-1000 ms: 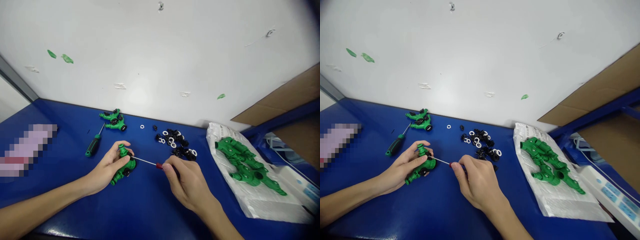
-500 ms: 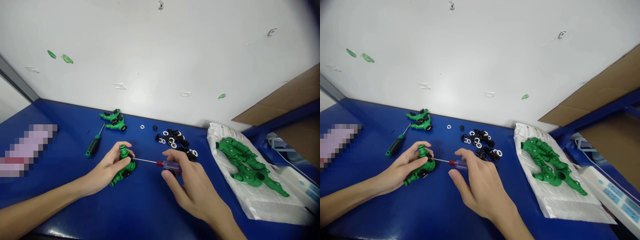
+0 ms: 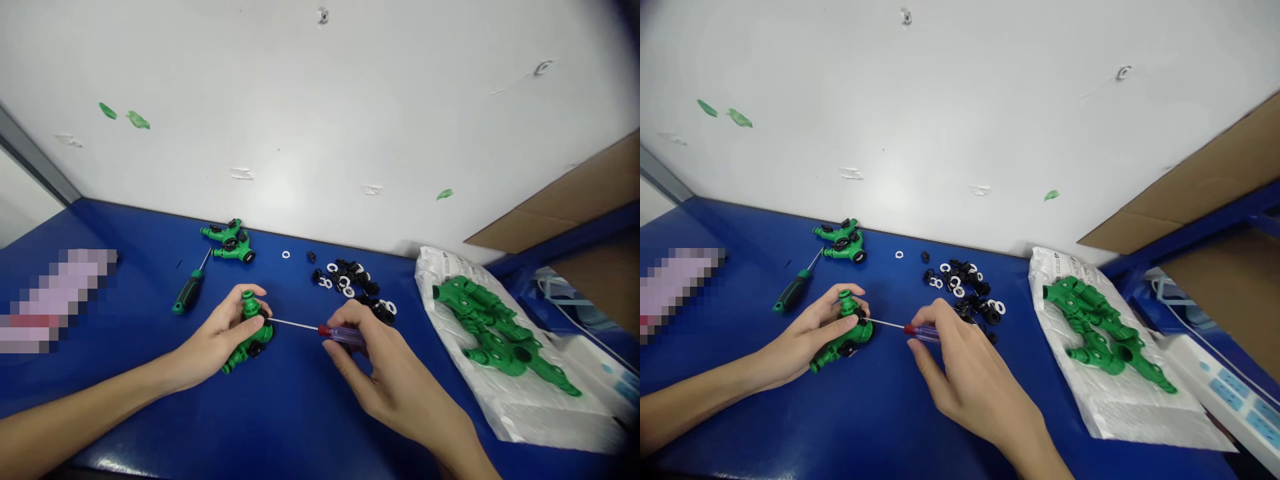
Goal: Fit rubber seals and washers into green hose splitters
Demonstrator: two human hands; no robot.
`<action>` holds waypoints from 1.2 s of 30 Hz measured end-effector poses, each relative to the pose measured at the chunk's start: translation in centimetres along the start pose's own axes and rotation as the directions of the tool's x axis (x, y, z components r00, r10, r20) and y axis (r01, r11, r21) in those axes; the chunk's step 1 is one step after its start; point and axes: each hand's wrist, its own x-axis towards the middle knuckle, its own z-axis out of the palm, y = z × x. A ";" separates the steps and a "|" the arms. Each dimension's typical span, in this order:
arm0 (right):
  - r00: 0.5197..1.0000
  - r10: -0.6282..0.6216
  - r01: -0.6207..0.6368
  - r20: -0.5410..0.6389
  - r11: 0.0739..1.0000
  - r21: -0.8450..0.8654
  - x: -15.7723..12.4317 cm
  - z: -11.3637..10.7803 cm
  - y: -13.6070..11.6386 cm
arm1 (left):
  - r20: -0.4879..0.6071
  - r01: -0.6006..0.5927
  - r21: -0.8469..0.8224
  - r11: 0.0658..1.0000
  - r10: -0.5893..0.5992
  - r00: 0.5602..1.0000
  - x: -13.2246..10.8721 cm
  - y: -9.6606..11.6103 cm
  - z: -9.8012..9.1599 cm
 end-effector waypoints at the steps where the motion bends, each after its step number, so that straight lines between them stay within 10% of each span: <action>1: 0.999 -0.035 0.035 -0.003 0.999 0.030 -0.1 0.0 0.1 | 0.004 -0.004 0.006 1.000 0.004 1.000 0.0 -0.1 0.0; 7: 0.951 -0.263 0.231 -0.161 0.953 -0.193 -0.3 0.8 -0.1 | 0.043 -0.078 0.127 0.989 0.073 0.996 -0.3 -0.5 0.1; 15: 1.000 -0.027 0.026 -0.010 0.998 -0.058 -0.2 0.4 -0.9 | 0.025 -0.057 0.086 0.995 0.055 0.998 -0.1 -0.6 -0.2; 22: 0.961 -0.265 0.255 -0.085 0.960 -0.116 -0.3 1.2 0.1 | 0.040 -0.063 0.156 0.986 0.058 0.998 -0.4 -0.7 -0.2; 32: 0.999 0.019 -0.018 0.032 0.998 -0.052 -0.3 1.1 0.3 | 0.100 -0.062 0.223 0.973 0.040 0.994 0.3 0.0 -0.9; 36: 0.985 -0.165 0.164 -0.041 0.986 -0.038 -0.2 0.9 1.0 | 0.105 -0.025 0.196 0.980 0.005 0.995 0.3 0.1 -0.8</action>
